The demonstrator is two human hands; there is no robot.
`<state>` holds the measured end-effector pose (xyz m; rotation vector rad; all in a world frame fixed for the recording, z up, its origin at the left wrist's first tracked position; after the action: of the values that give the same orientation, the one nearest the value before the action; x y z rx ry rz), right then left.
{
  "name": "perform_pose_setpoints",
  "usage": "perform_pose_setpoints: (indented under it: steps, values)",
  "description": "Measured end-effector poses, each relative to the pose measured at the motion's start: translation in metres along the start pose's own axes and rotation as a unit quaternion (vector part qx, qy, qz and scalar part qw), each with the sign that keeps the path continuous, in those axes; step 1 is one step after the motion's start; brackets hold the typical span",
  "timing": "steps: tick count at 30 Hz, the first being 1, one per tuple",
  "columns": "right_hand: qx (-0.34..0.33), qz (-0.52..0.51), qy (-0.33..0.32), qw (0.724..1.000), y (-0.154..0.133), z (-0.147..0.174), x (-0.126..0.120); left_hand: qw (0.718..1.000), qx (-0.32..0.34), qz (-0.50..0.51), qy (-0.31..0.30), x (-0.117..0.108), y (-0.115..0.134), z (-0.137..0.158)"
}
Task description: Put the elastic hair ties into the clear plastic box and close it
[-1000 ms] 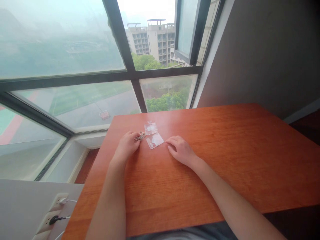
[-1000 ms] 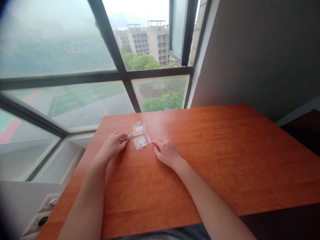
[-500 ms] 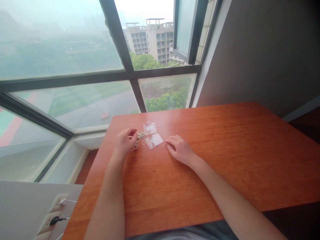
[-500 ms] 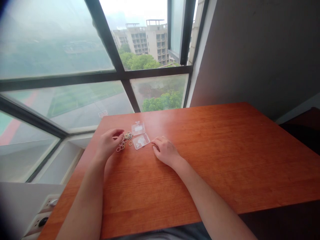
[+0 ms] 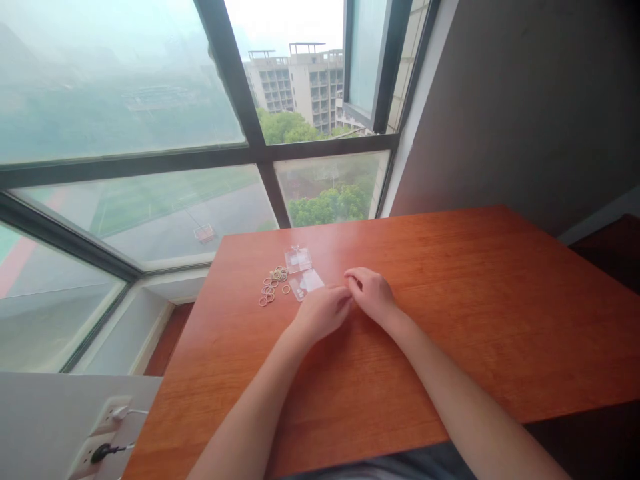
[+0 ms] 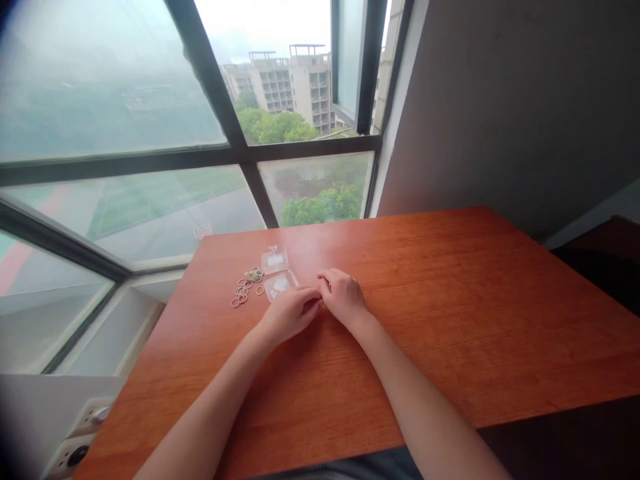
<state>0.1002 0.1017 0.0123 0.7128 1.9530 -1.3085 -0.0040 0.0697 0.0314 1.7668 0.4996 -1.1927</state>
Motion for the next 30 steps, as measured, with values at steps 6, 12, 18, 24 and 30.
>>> perform_pose_setpoints:
  steps: [6, 12, 18, 24, 30]
  values:
    - [0.066, 0.1, -0.072, 0.99, 0.01, 0.001, -0.001, 0.998, -0.022, -0.049, 0.011, 0.02, 0.003, -0.003]
    - [0.056, 0.132, -0.096, 0.985, 0.005, 0.004, 0.002, 0.999, -0.021, -0.021, 0.01, 0.017, -0.001, -0.003]
    - [0.06, 0.139, -0.103, 0.983, 0.008, 0.003, 0.003, 1.0, -0.018, -0.009, 0.004, 0.017, 0.0, -0.003]
    - [0.063, 0.142, -0.108, 0.982, 0.008, 0.003, 0.003, 1.0, -0.012, -0.003, -0.004, 0.017, -0.002, -0.003]
    - [0.063, 0.146, -0.108, 0.981, 0.007, 0.003, 0.003, 1.0, -0.005, 0.004, -0.005, 0.016, -0.001, -0.004]
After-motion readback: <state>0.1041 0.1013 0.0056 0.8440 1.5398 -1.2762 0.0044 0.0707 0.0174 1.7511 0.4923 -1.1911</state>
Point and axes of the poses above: each hand's wrist, its own z-axis away from the middle knuckle, its own x-axis out of the palm, y = z × x, the point moved 8 cm from there along -z, towards the middle knuckle, and after that the axes turned 3 degrees about -x, right-handed, at the moved point
